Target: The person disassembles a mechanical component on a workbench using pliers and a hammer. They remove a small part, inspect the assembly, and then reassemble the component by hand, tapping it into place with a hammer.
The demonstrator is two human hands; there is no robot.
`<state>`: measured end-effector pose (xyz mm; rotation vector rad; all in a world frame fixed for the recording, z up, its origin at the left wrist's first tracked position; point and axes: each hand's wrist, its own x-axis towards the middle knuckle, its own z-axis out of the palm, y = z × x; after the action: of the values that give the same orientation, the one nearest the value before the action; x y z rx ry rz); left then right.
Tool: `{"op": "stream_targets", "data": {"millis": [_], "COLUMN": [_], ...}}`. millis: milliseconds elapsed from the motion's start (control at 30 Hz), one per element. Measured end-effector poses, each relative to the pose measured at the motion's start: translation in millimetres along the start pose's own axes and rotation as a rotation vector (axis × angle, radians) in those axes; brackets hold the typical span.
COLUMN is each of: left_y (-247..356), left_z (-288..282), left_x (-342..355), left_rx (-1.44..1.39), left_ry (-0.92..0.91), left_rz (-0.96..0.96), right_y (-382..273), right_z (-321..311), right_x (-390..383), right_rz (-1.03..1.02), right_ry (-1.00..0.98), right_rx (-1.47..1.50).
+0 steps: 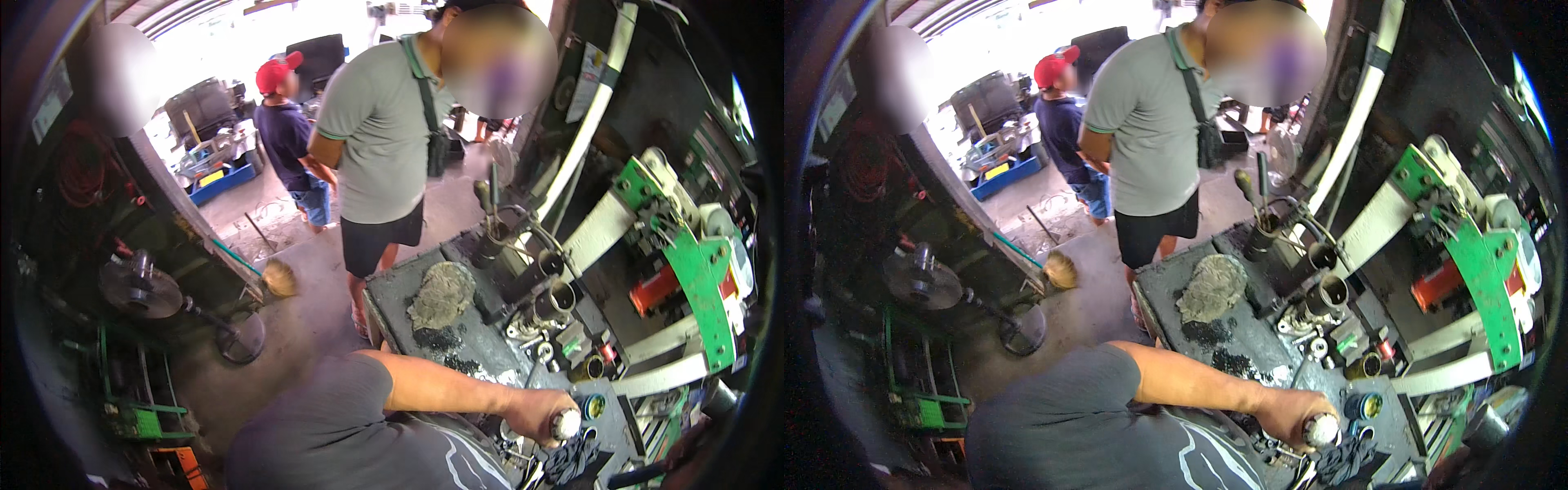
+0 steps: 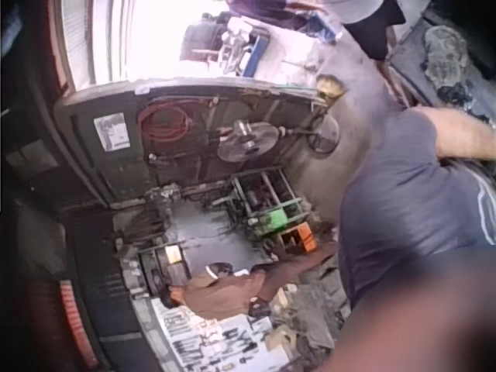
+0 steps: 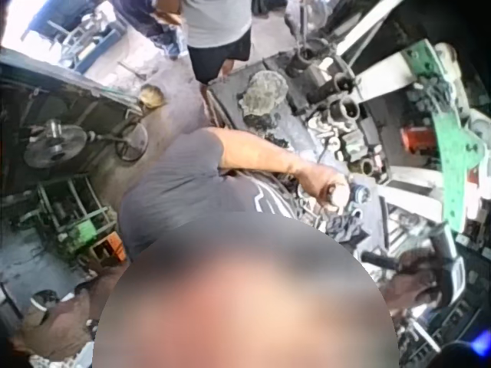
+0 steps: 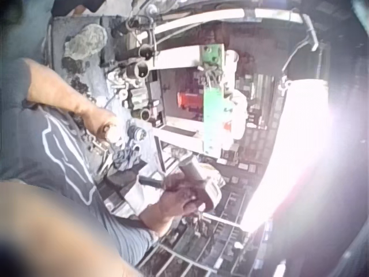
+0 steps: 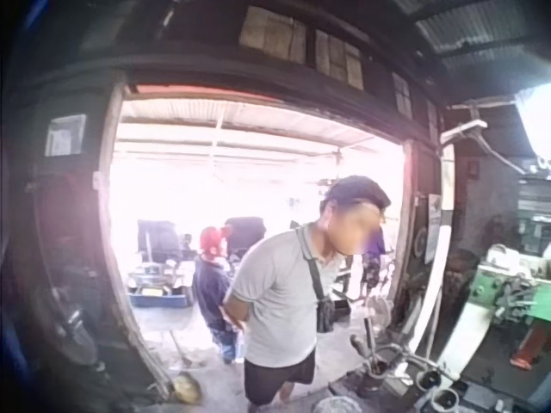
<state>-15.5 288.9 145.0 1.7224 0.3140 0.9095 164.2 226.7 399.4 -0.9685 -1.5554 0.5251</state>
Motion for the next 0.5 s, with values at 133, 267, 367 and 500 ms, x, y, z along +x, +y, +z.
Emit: {"op": "stream_targets", "data": {"millis": [133, 267, 367, 500], "left_y": [5.2, 13.5, 13.1, -3.5], "left_z": [-6.9, -22.4, -30.9, -24.6], "left_x": [-3.8, -9.3, -26.4, -53.7], "left_rx": [0.074, 0.048, 0.328, 0.488], "left_ry": [-0.060, -0.083, -0.054, -0.109], "left_rz": [-0.109, -0.260, -0.109, -0.275], "right_y": [44.4, 41.9, 47.6, 69.3], "right_z": [5.0, -18.7, -24.9, -44.9], "right_x": [-36.7, -43.5, -56.1, -80.4], "right_rz": [-0.132, -0.017, 0.049, 0.235], "right_ry": [-0.865, -0.932, -0.653, -0.529], "right_rx": [-0.877, -0.795, -0.594, -0.404]}}
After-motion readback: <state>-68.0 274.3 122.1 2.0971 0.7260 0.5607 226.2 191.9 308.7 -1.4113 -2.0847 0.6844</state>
